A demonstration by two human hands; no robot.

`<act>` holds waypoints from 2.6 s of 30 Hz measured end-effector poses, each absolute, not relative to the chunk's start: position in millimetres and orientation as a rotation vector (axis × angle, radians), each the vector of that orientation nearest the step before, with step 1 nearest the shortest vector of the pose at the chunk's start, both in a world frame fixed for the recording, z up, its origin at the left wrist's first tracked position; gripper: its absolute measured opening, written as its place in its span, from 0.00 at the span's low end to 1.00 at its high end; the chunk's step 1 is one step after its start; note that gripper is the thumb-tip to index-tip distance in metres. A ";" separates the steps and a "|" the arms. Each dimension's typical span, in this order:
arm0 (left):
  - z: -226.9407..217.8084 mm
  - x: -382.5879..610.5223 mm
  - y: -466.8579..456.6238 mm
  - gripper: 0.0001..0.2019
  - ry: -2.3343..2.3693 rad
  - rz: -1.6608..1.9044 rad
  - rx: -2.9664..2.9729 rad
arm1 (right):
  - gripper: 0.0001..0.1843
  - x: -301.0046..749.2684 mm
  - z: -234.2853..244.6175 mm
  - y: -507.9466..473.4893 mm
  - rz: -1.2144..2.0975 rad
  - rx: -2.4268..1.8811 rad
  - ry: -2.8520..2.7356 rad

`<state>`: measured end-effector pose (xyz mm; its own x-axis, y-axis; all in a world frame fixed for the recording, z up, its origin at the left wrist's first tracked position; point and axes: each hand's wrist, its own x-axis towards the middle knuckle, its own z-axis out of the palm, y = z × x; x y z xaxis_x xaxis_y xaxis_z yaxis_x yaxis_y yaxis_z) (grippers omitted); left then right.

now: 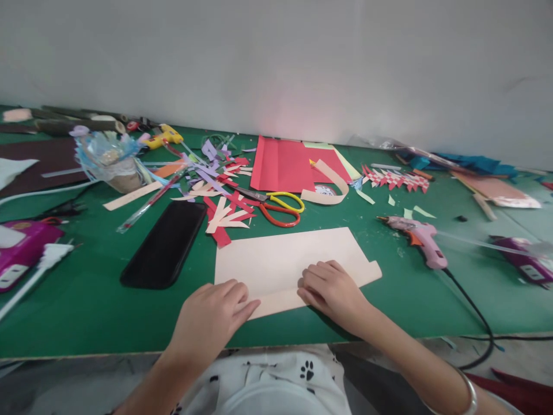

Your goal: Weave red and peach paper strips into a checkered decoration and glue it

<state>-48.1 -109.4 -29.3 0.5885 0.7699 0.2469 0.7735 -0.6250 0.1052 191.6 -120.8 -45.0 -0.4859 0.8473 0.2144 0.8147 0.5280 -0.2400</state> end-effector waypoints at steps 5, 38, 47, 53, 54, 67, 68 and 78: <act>-29.4 -55.9 -113.1 0.18 -1.426 -0.390 -2.802 | 0.11 191.4 -45.4 -120.7 0.127 -1.380 -2.451; -52.9 -62.9 -165.4 0.32 -1.001 -0.406 -2.739 | 0.12 190.8 -47.0 -122.8 0.063 -1.375 -2.413; -60.6 -68.2 -168.2 0.28 -1.079 -0.519 -2.669 | 0.11 189.5 -47.4 -122.0 0.087 -1.356 -2.403; -54.5 -60.1 -163.2 0.30 -0.917 -0.412 -2.735 | 0.10 190.0 -47.2 -122.2 0.128 -1.385 -2.422; -53.6 -59.9 -162.3 0.30 -0.911 -0.405 -2.733 | 0.09 189.9 -47.1 -122.3 0.133 -1.385 -2.422; -56.0 -41.9 -169.7 0.27 -1.204 -0.614 -2.710 | 0.09 189.6 -48.6 -122.4 0.097 -1.384 -2.425; -56.8 -41.7 -169.8 0.26 -1.211 -0.627 -2.712 | 0.09 189.7 -48.9 -122.4 0.090 -1.384 -2.427; -56.4 -71.7 -167.8 0.27 -1.103 -0.557 -2.633 | 0.10 189.4 -48.8 -123.6 0.057 -1.389 -2.411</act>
